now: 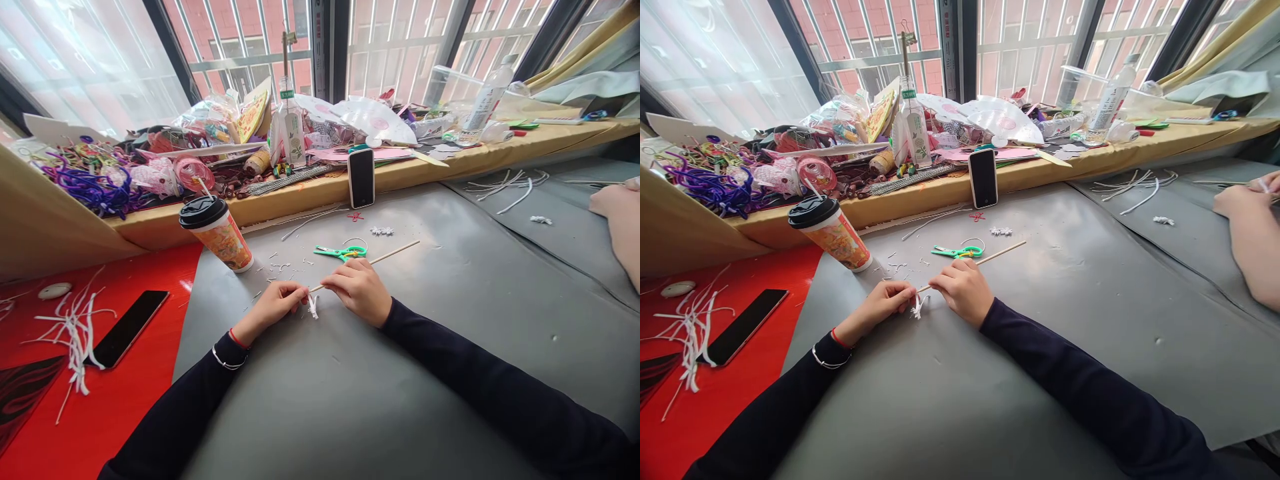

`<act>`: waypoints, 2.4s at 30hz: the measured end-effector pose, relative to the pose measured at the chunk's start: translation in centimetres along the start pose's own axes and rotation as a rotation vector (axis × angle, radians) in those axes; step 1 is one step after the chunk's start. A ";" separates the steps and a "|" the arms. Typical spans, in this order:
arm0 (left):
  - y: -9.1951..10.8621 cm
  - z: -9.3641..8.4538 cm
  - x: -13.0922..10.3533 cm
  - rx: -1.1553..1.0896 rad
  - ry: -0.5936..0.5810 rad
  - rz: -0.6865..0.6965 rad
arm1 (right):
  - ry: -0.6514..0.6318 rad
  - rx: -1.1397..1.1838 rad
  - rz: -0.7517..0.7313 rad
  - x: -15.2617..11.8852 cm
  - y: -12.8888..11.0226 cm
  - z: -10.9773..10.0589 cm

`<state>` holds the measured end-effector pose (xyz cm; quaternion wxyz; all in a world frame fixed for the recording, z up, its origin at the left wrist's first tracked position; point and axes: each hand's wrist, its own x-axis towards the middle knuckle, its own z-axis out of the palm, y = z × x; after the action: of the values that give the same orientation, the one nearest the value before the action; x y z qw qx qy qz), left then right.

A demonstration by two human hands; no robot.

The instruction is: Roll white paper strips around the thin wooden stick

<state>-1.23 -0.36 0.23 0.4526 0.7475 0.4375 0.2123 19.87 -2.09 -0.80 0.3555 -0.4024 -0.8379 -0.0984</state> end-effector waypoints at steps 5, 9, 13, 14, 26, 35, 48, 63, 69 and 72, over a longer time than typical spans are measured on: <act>-0.1 0.0 0.0 -0.001 -0.004 -0.017 | 0.003 -0.003 0.000 0.0 0.0 -0.1; -0.1 0.0 0.1 0.000 -0.013 -0.017 | -0.007 -0.016 -0.001 0.0 0.0 -0.2; -0.3 0.0 0.1 0.001 -0.009 -0.012 | -0.014 -0.020 0.001 0.0 -0.1 -0.2; -0.3 0.0 0.1 -0.001 -0.009 -0.010 | -0.015 -0.020 0.001 0.0 -0.1 -0.2; -0.6 0.0 0.3 -0.018 -0.002 -0.010 | -0.023 -0.018 0.004 0.0 0.0 -0.3; -0.9 0.1 0.3 -0.048 0.033 -0.038 | -0.040 0.001 0.022 0.0 -0.1 -0.5; -0.5 0.2 0.1 -0.059 0.059 -0.017 | -0.016 0.005 0.027 0.1 -0.2 -0.5; -0.4 0.3 0.1 -0.079 0.085 -0.017 | -0.034 0.022 0.038 0.0 -0.2 -0.6; -0.4 0.2 0.0 -0.098 0.089 0.006 | -0.020 0.032 0.034 0.1 -0.1 -0.6; -0.2 0.3 -0.1 -0.087 0.084 0.003 | -0.025 0.028 0.032 0.0 -0.1 -0.6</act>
<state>-1.19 -0.50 -0.08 0.4657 0.7180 0.4454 0.2631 20.10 -2.41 -0.31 0.3520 -0.4118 -0.8371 -0.0759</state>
